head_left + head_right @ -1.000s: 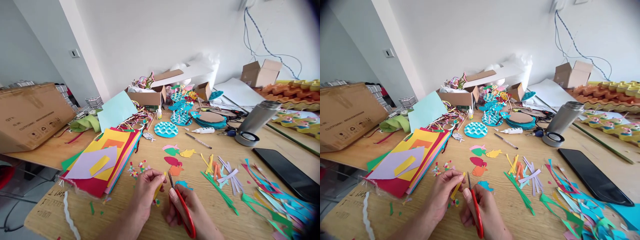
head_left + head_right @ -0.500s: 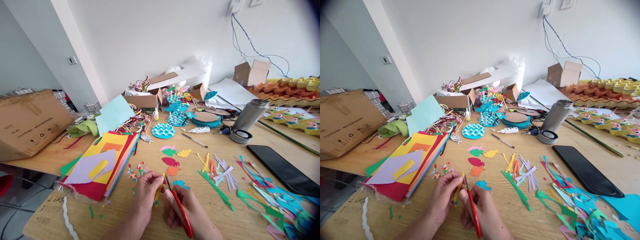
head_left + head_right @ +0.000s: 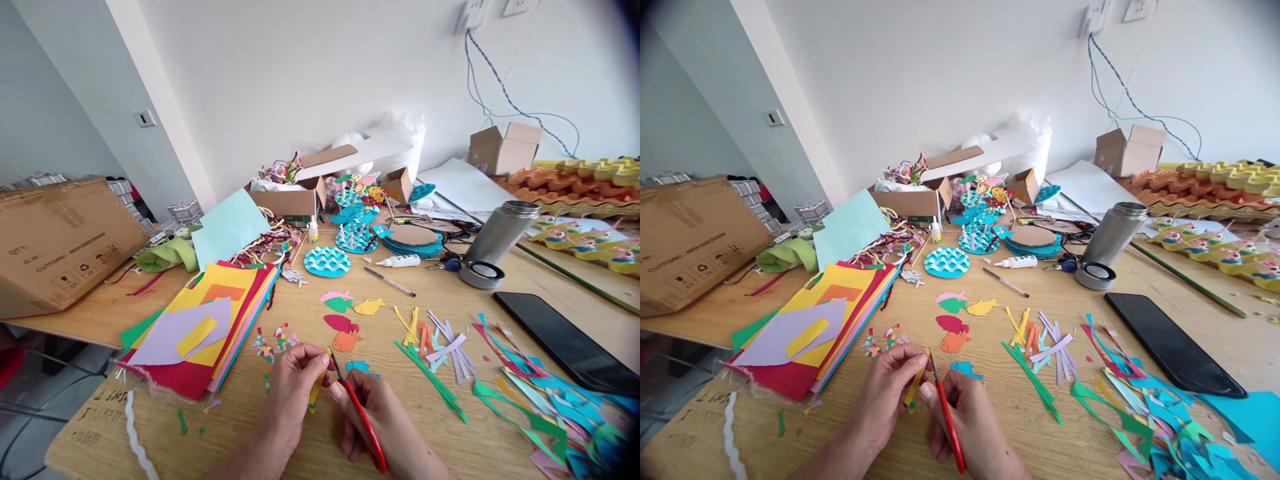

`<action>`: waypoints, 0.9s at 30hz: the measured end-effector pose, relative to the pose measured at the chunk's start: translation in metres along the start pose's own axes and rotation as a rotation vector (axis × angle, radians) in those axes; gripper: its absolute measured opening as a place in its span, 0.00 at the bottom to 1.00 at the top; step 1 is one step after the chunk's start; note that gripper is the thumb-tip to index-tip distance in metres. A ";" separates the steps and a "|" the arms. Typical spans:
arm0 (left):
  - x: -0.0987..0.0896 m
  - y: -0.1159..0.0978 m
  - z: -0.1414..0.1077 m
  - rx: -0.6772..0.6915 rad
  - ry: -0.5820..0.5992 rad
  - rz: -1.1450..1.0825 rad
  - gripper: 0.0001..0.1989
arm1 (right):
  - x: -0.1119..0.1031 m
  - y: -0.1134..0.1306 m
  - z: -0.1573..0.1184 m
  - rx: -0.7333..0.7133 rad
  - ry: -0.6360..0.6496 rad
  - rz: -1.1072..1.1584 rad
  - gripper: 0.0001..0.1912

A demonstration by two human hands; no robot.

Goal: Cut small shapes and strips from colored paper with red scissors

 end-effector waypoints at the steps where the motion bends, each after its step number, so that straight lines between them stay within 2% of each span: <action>1: 0.000 0.000 0.000 -0.002 -0.001 -0.007 0.09 | -0.001 0.000 0.000 -0.001 -0.002 -0.007 0.31; 10: 0.003 -0.001 0.001 0.047 0.032 -0.079 0.09 | -0.004 0.005 -0.003 0.005 -0.015 -0.067 0.28; 19: 0.003 -0.004 0.001 0.064 0.031 -0.039 0.08 | -0.005 0.000 0.000 0.026 -0.017 -0.068 0.30; 27: 0.002 -0.008 0.000 0.071 0.014 -0.048 0.10 | -0.004 0.000 0.001 0.023 0.018 -0.112 0.27</action>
Point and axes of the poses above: each hand's wrist, its own z-axis towards the middle knuckle, its own x-axis out of the palm, y = z × x, the point moved 9 cm from there along z, towards the middle knuckle, and after that the axes turned 9 degrees about z, right-handed, at the moved point
